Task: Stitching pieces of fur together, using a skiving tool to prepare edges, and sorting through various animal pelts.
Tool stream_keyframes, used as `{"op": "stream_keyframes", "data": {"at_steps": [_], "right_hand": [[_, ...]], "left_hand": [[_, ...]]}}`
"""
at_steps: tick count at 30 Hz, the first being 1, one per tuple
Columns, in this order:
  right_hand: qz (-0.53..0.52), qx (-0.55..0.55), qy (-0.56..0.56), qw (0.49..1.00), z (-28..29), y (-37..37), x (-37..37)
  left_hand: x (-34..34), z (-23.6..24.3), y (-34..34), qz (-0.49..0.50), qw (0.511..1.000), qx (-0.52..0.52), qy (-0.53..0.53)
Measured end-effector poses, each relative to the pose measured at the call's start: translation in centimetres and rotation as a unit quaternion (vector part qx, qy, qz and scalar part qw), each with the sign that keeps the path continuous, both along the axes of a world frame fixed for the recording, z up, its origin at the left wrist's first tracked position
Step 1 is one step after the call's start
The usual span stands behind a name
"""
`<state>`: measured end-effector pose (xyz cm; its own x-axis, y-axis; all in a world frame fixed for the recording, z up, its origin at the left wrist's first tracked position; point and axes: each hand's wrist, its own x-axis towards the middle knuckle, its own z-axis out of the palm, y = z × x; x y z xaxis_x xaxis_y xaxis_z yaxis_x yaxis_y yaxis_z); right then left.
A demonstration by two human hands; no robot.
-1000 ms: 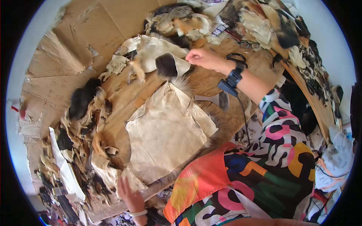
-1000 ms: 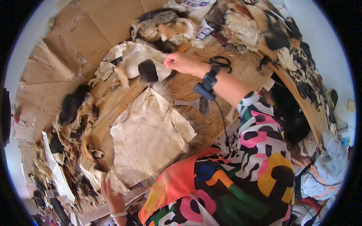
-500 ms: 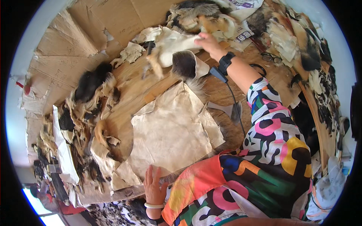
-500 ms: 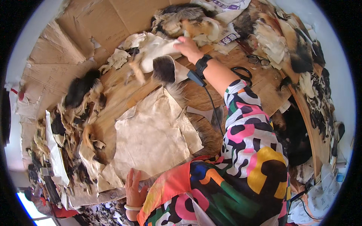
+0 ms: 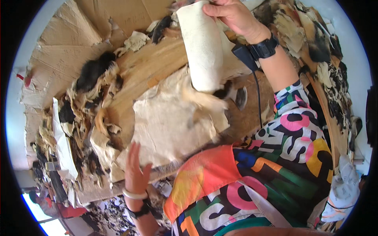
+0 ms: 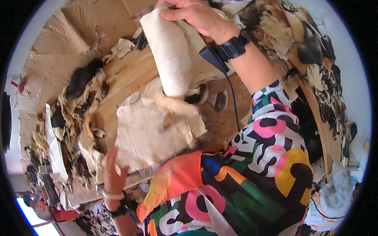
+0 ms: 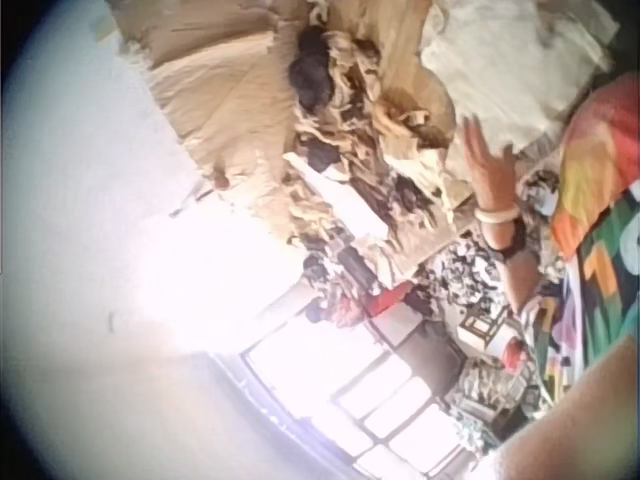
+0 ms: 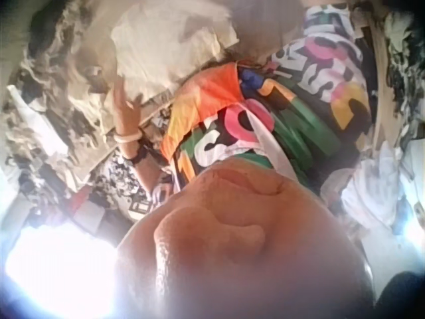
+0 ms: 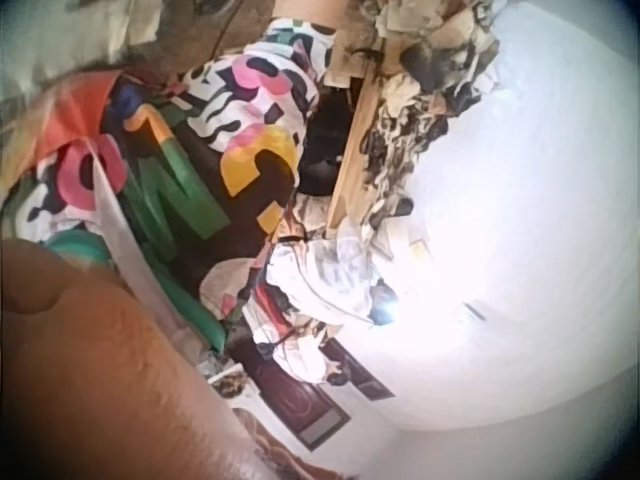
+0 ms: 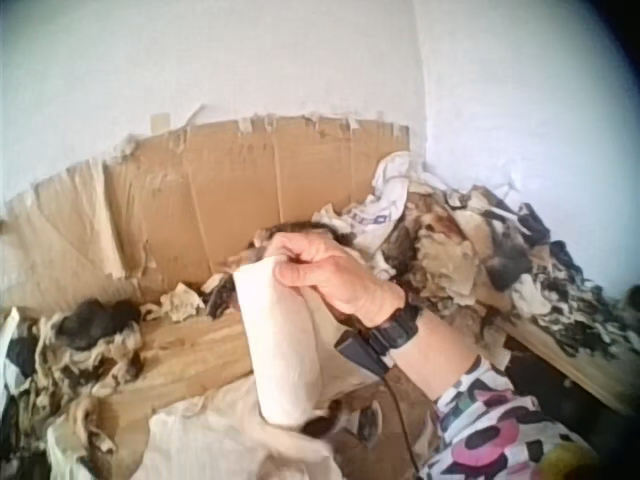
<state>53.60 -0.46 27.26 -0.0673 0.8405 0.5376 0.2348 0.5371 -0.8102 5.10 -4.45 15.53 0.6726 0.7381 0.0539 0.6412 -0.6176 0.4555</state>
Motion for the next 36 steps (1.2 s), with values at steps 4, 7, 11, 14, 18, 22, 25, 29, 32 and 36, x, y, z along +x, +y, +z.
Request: {"op": "stream_keyframes", "data": {"at_steps": [4, 7, 11, 14, 18, 22, 25, 29, 32, 36], "right_hand": [[0.192, -0.032, -0.02, 0.981, 1.0, -0.4, -6.1], [0.306, 0.014, -0.076, 0.949, 1.6, -0.7, -10.4], [0.196, 0.004, -0.206, 0.959, 2.9, -1.8, -12.5], [0.094, 0.093, -0.287, 0.949, 3.3, -1.8, -12.7], [-0.068, 0.196, -0.395, 0.895, 2.5, -1.9, -11.5], [-0.108, 0.219, -0.425, 0.872, 0.8, -0.8, -9.6], [-0.111, 0.098, -0.384, 0.911, -1.8, 1.1, -8.4], [-0.075, 0.025, -0.473, 0.877, -6.4, 3.1, -6.1], [-0.073, -0.035, -0.474, 0.877, -9.1, 3.9, -3.9], [-0.143, -0.033, -0.457, 0.877, -9.0, 5.9, -3.2]], "left_hand": [[3.7, 2.7, 4.5, -0.047, 0.99, -0.022, -0.13], [7.6, 3.4, 7.0, -0.102, 0.942, -0.082, -0.308], [11.5, 2.8, 9.6, -0.148, 0.943, -0.052, -0.294], [11.6, 2.1, 10.7, -0.127, 0.957, -0.104, -0.239], [8.4, 2.3, 11.6, -0.031, 0.973, -0.116, -0.197], [4.0, 2.8, 14.1, 0.016, 0.99, -0.003, -0.138], [0.6, 1.1, 16.4, 0.043, 0.996, 0.037, -0.064], [-1.6, -4.1, 18.1, 0.092, 0.979, -0.018, -0.18], [-2.0, -6.2, 18.5, 0.057, 0.942, -0.144, -0.298], [-1.1, -3.9, 20.0, 0.133, 0.971, 0.002, -0.198]]}}
